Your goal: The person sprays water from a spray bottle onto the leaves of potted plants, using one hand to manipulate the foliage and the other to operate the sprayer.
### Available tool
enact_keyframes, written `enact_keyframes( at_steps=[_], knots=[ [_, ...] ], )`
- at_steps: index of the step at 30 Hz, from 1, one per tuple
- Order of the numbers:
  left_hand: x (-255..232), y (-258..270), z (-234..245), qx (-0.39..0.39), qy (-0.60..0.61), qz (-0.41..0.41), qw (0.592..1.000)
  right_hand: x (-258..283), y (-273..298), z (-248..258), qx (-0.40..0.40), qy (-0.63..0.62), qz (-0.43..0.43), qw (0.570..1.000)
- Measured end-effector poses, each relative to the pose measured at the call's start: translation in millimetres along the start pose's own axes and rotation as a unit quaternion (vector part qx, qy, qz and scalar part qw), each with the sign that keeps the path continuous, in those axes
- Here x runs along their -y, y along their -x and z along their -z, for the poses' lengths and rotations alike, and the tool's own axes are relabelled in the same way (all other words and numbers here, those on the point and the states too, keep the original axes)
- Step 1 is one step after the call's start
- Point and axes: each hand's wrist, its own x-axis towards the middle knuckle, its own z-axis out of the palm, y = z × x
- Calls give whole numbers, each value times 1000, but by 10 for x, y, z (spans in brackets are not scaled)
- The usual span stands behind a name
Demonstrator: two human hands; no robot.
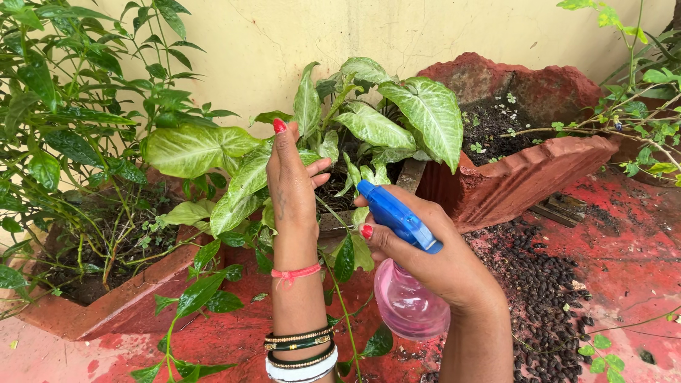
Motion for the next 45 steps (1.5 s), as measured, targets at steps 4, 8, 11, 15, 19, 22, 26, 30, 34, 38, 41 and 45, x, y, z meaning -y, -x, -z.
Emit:
enact_keyframes(
  at_steps=[4, 8, 11, 15, 19, 22, 26, 30, 34, 38, 41, 45],
  knots=[
    [23, -13, -7, 3, -1, -2, 1000, 22, -19, 2, 0, 28, 10, 1000],
    [27, -16, -14, 5, -4, -5, 1000, 0, -19, -12, -15, 18, -19, 1000],
    [22, -11, -34, 6, -10, -4, 1000, -2, -8, 0, -26, 17, -33, 999],
    [-4, 6, -49, 10, -9, -8, 1000, 29, 23, 22, -20, 12, -11, 1000],
    [-62, 50, -99, 20, 5, -16, 1000, 99, 58, 15, -14, 54, 14, 998],
    [-157, 119, -140, 29, 4, -25, 999, 170, 106, 5, 3, 73, 29, 997],
    [-352, 249, -159, 42, 7, -23, 999, 304, 212, -3, 2, 89, 24, 996],
    [-518, 391, -114, 56, 0, -43, 998, 518, 358, -12, -25, 155, 24, 987],
    [-543, 533, 20, 68, -22, -14, 997, 722, 504, -50, -44, 156, -5, 987],
    [-504, 687, 161, 68, -83, 27, 994, 835, 579, -74, -59, 125, -37, 990],
    [-526, 754, 221, 66, -299, 20, 952, 865, 607, -104, -56, 158, -13, 986],
    [-437, 864, 199, 129, -357, 67, 923, 891, 600, -129, -56, 143, -32, 988]
  ],
)
